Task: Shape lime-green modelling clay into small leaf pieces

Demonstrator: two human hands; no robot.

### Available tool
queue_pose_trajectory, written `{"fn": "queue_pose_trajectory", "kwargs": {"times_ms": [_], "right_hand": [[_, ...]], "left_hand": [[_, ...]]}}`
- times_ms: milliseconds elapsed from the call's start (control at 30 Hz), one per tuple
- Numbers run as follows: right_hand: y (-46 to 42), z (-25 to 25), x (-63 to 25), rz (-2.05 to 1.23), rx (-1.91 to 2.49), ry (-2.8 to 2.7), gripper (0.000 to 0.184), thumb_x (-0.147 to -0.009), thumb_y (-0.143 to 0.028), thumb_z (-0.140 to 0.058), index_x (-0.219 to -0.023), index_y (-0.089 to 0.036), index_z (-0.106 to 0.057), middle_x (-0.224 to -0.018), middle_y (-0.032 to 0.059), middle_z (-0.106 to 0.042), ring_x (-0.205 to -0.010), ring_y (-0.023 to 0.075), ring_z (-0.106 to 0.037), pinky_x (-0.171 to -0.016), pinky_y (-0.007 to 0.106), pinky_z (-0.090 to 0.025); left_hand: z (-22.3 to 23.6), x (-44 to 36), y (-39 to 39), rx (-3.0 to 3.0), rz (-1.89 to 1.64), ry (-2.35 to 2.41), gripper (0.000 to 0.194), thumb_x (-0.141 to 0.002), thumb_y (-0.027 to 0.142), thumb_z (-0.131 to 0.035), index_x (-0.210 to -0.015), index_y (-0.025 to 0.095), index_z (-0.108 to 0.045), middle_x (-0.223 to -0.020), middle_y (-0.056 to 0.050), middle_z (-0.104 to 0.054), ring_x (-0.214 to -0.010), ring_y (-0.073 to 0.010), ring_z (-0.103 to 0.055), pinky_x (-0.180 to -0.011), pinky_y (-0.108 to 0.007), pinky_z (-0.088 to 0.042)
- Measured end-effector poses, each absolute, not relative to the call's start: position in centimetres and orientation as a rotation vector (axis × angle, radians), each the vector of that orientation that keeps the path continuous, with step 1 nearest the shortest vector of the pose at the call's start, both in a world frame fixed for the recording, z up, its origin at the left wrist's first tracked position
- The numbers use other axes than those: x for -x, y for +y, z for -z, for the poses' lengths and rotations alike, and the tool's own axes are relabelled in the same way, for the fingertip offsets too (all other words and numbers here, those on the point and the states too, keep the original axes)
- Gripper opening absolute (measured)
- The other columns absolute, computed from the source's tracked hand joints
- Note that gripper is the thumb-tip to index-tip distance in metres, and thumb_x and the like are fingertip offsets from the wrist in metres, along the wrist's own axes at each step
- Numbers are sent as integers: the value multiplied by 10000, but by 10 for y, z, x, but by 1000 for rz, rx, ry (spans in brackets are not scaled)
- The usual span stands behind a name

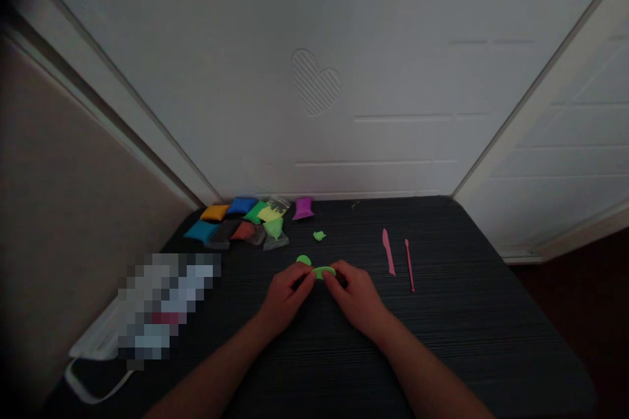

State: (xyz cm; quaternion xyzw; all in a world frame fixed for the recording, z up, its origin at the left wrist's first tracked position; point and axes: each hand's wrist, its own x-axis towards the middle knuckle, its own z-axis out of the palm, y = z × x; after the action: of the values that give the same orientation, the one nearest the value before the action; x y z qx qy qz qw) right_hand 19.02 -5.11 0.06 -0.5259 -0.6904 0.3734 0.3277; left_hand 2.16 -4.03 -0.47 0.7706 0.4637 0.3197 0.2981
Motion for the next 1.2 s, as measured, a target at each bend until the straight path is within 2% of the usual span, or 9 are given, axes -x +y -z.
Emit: {"fn": "queue_pose_trajectory", "kwargs": {"times_ms": [67,200,400,567,767,933,1067,1200], "right_hand": [[-50,0,-191,-1029,1386,-1768,234,-837,-366,-434,-753,-187,-559,-648,-21,-528,-593,111,-468,-557,232,-347],[-49,3,-193,-1218,1329,-1631,263,-831,-390,-438,-727,-179,-554,-647,-22,-529,-597,106,-463,-557,223,-348],[-50,1,-194,-1319,1286,-1528,277,-818,-396,-459,-688,-168,-546,-620,-28,-516,-562,92,-431,-524,210,-323],[-51,1,-194,-1316,1286,-1521,259,-819,-375,-457,-678,-174,-540,-608,-31,-509,-542,89,-425,-505,206,-319],[-50,2,-195,-1256,1303,-1552,271,-819,-380,-455,-672,-170,-544,-605,-32,-492,-550,89,-426,-513,205,-327],[-49,2,-197,-1214,1323,-1605,279,-825,-381,-449,-669,-168,-538,-585,-35,-479,-530,84,-409,-489,200,-313],[-50,1,-195,-1126,1356,-1688,284,-832,-388,-433,-675,-175,-535,-589,-32,-481,-538,93,-429,-501,210,-335],[-53,-2,-190,-970,1357,-1863,219,-848,-337,-420,-768,-196,-567,-669,-10,-556,-603,119,-493,-565,240,-373]], "left_hand": [[5,-21,-40,-2017,-858,1211,184,-832,283,-449,-923,181,-572,-828,-27,-589,-759,-136,-545,-720,-266,-430],[5,-20,-40,-2007,-856,1185,374,-757,296,-567,-1116,214,-505,-1005,-44,-591,-871,-161,-551,-785,-298,-441],[1,-19,-41,-1978,-874,1172,283,-785,306,-537,-1056,231,-567,-958,-35,-614,-860,-159,-561,-797,-319,-450],[4,-19,-40,-2019,-936,1167,277,-765,292,-570,-1035,236,-587,-948,-30,-623,-882,-161,-557,-823,-333,-440],[4,-18,-37,-2006,-930,1178,287,-759,295,-578,-1036,221,-593,-898,-36,-624,-820,-152,-570,-753,-297,-467],[4,-17,-38,-1990,-958,1140,254,-762,279,-576,-1009,228,-609,-907,-26,-632,-859,-151,-560,-803,-299,-440],[5,-18,-39,-1828,-883,1156,260,-774,298,-552,-1021,227,-594,-876,-16,-633,-776,-138,-575,-709,-266,-461],[8,-19,-38,-1680,-836,1145,241,-786,319,-523,-981,202,-602,-855,-15,-651,-748,-141,-592,-671,-249,-469]]}}
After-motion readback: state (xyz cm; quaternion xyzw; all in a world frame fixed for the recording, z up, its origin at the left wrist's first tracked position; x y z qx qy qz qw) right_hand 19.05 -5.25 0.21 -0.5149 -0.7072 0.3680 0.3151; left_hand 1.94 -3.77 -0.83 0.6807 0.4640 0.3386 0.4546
